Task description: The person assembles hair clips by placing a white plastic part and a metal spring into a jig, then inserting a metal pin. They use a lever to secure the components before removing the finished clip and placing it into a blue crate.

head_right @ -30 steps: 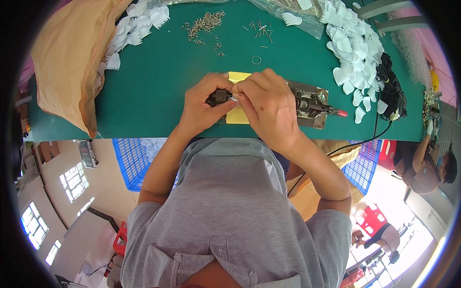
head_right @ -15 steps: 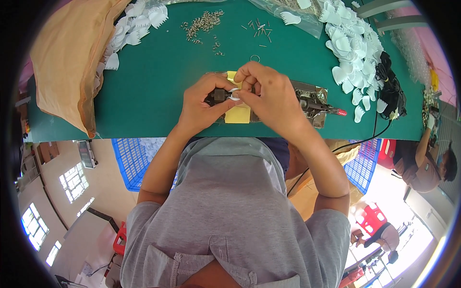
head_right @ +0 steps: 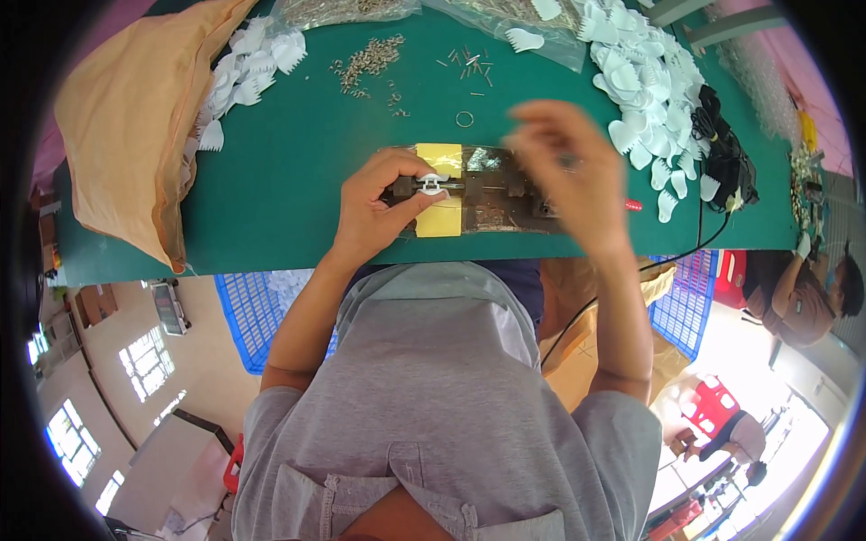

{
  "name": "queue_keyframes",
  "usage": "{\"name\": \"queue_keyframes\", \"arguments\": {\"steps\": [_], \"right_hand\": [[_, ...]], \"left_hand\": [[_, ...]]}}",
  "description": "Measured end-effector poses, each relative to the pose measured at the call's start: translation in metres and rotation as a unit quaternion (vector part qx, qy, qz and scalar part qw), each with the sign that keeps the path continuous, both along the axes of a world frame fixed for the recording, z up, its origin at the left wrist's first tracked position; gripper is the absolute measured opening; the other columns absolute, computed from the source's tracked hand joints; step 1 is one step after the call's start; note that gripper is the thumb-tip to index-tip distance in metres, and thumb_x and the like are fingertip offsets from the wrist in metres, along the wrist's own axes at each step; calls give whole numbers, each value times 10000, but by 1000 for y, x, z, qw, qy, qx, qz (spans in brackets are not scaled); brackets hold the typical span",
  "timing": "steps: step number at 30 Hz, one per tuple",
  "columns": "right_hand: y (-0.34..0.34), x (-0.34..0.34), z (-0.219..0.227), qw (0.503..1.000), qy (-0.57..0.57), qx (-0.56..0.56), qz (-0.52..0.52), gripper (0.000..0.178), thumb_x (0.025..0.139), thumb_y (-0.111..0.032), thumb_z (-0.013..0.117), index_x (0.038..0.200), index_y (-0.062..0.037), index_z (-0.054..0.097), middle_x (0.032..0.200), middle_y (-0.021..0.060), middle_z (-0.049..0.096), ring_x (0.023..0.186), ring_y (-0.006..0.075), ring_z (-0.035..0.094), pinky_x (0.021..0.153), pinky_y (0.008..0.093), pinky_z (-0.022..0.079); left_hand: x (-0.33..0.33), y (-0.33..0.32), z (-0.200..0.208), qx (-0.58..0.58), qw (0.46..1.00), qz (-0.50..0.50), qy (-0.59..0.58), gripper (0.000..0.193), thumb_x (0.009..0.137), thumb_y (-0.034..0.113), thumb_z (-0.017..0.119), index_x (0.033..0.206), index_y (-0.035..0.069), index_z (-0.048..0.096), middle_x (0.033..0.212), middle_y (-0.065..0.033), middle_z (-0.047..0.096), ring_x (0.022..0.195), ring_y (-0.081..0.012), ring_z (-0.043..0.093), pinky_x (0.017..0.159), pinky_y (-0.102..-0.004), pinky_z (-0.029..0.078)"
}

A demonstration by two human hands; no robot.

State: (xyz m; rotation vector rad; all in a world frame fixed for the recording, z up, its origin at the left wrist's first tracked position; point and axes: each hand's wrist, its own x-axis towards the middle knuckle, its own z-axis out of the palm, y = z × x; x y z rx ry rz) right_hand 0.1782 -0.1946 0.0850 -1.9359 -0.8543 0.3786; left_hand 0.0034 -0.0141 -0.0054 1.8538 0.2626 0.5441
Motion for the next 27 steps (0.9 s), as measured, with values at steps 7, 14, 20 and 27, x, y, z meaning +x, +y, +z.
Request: {"name": "queue_keyframes", "arguments": {"steps": [7,14,20,27], "right_hand": [[-148,45,-64,925,-278,-157,-207,161,1025,-149,687,1057,-8,757,987,80,750,905,181,684,822,334,524],[-155,85,-33,968,94,176,-152,388,1104,-311,551,890,-3,651,831,13,586,807,89,522,764,275,442],[-60,24,5,982,-100,111,-115,420,1124,-279,489,991,52,711,873,71,689,841,139,632,817,267,463],[-136,63,-81,886,168,295,-316,368,1100,-316,591,1058,30,709,858,60,674,825,151,609,788,311,484]], "left_hand": [[3,1,5,46,998,-16,-35,227,804,4,865,982,19,725,1010,-83,746,991,-206,669,881,-330,522],[5,-1,2,36,999,-16,-31,209,816,-8,855,989,13,740,993,-78,753,960,-198,678,1058,-403,513],[1,-1,-2,34,999,0,-27,217,814,-11,855,1002,19,750,984,-80,753,959,-193,686,1142,-443,465],[2,4,9,22,997,-19,-74,198,823,-48,829,984,20,737,1007,-89,752,1024,-213,687,1163,-488,439]]}}
